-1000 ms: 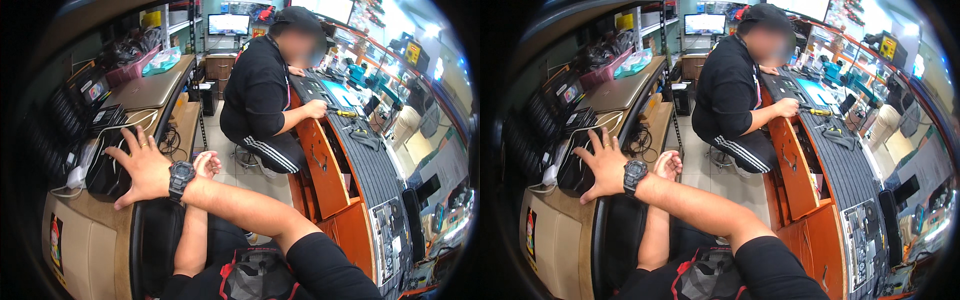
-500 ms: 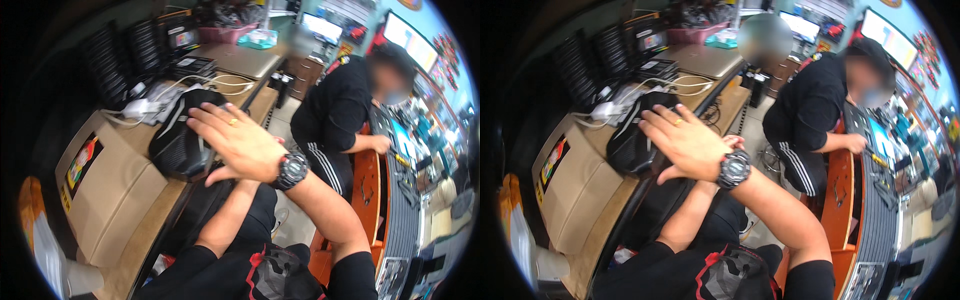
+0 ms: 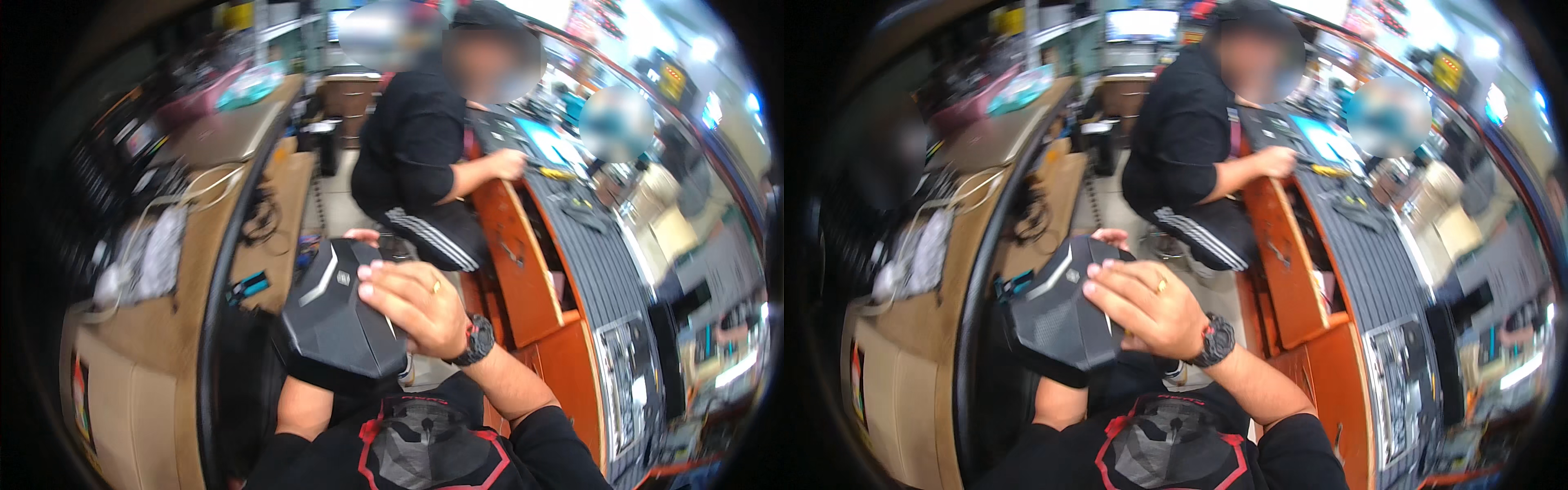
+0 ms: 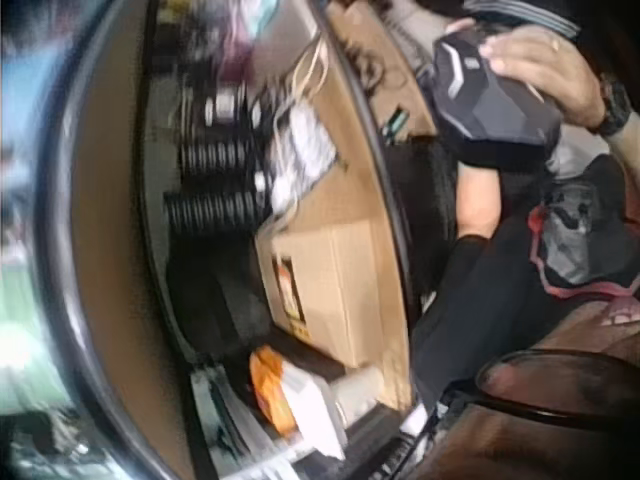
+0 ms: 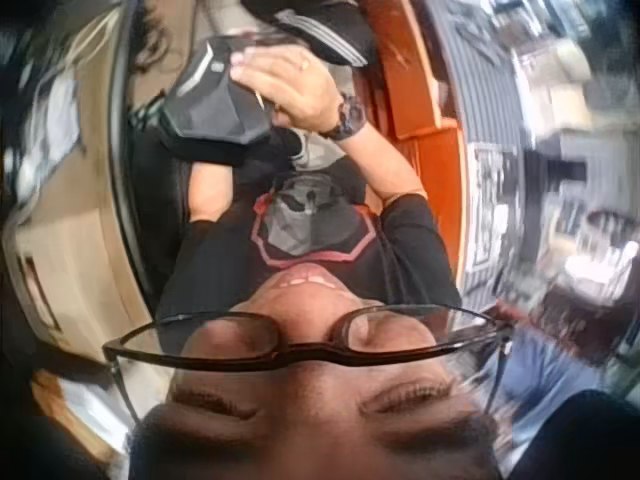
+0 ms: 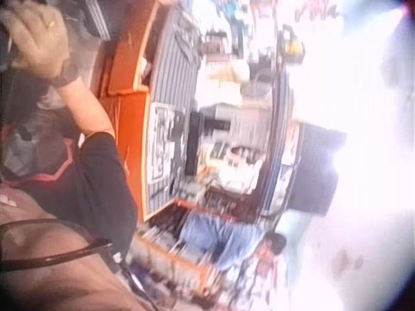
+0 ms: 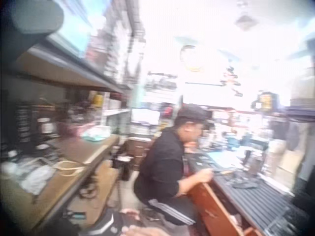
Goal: The person works on a disassembled laptop placed on a workbench. They use a screwdriver to remove screws from the laptop's internal components and a small brush to clean dust from the motherboard and battery area. The person also handles a computer mouse and a screwdriver set during the process.
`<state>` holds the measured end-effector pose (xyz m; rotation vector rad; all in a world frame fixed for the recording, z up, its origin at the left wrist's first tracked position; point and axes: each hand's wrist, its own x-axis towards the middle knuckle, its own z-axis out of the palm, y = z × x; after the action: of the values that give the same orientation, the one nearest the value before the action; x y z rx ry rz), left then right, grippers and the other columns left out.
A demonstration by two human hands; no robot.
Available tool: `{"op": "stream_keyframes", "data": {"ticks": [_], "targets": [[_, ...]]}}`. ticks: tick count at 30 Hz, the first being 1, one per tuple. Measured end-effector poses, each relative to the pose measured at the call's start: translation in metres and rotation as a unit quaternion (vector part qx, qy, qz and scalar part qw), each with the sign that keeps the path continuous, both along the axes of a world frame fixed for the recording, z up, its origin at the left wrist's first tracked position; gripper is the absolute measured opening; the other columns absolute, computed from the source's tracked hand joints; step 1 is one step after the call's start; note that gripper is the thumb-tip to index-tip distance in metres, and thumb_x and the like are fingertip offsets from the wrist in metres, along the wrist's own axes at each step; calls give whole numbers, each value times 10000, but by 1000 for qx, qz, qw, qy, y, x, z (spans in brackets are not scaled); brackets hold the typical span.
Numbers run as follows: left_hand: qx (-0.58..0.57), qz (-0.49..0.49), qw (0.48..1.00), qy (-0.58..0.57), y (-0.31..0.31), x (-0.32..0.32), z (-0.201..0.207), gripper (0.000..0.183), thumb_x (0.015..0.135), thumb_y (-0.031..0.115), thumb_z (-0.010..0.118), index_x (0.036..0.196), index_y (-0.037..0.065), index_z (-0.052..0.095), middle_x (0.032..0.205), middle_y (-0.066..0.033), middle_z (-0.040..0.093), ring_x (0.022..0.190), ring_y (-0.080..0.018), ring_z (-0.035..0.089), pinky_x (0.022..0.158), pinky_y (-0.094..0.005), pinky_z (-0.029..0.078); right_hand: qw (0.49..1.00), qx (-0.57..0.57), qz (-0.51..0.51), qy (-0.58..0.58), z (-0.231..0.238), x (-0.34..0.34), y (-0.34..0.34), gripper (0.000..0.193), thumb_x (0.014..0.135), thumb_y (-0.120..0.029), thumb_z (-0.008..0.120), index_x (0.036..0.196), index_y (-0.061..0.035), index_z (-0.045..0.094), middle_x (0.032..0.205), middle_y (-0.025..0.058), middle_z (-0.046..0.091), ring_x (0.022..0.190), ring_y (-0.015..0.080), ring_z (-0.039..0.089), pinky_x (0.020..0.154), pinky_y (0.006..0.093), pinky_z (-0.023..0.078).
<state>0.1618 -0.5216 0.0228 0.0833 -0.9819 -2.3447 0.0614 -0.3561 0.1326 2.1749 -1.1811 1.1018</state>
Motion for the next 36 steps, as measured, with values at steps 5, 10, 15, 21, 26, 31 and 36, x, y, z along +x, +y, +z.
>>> {"op": "stream_keyframes", "data": {"ticks": [5,10,15,21,26,31,36], "targets": [[-9,-362,923,-127,6,-41,-16,844,1057,681,340,1475,-39,479,1364,-184,653,1200,-256,666,1062,-388,503,981,34,-182,55,-30,-36,110,361,898,-205,691,1250,-122,706,1336,107,691,1219,282,652,968,437,531],[-178,-476,848,-148,80,-69,-21,996,828,505,826,1494,-101,400,1408,-199,600,1264,-269,622,1088,-388,480,932,94,-340,88,-67,-42,211,403,959,-181,627,1357,-242,636,1486,65,592,1385,242,550,1111,487,439],[-130,-458,873,-104,149,-109,-34,840,824,295,818,1456,-102,432,1327,-185,639,1186,-260,659,1036,-385,518,797,9,-489,-355,-103,-8,266,674,978,-247,659,1580,-139,374,1576,226,361,1374,337,500,1120,499,455],[-299,-481,812,-138,212,-169,4,883,902,241,763,1581,-72,293,1476,-203,527,1343,-262,537,1140,-360,400,500,-65,-128,-854,-130,-10,281,715,1085,-429,563,1622,-69,257,975,-45,498,795,44,497,771,294,545],[-703,-211,672,-100,225,-170,53,1285,727,413,928,1635,-31,134,1543,-288,401,1426,-410,434,1179,-453,359,526,-131,-145,-828,-122,-69,257,655,1105,-407,520,1610,-60,290,1352,62,578,1165,123,615,893,314,555],[-761,-11,646,-51,238,-254,41,1246,651,236,889,1646,28,169,1434,-290,423,1338,-462,459,1136,-498,387,579,-170,-222,-766,-131,-158,225,768,1106,-481,472,1629,15,209,1420,185,554,1177,171,605,866,313,551],[-733,-74,676,31,227,-360,23,1098,662,181,833,1613,33,306,1338,-233,487,1264,-420,500,1115,-487,401,559,-216,-356,-717,-142,-242,218,580,1099,-313,439,1506,100,403,1037,285,691,914,315,694,792,405,539]]}}
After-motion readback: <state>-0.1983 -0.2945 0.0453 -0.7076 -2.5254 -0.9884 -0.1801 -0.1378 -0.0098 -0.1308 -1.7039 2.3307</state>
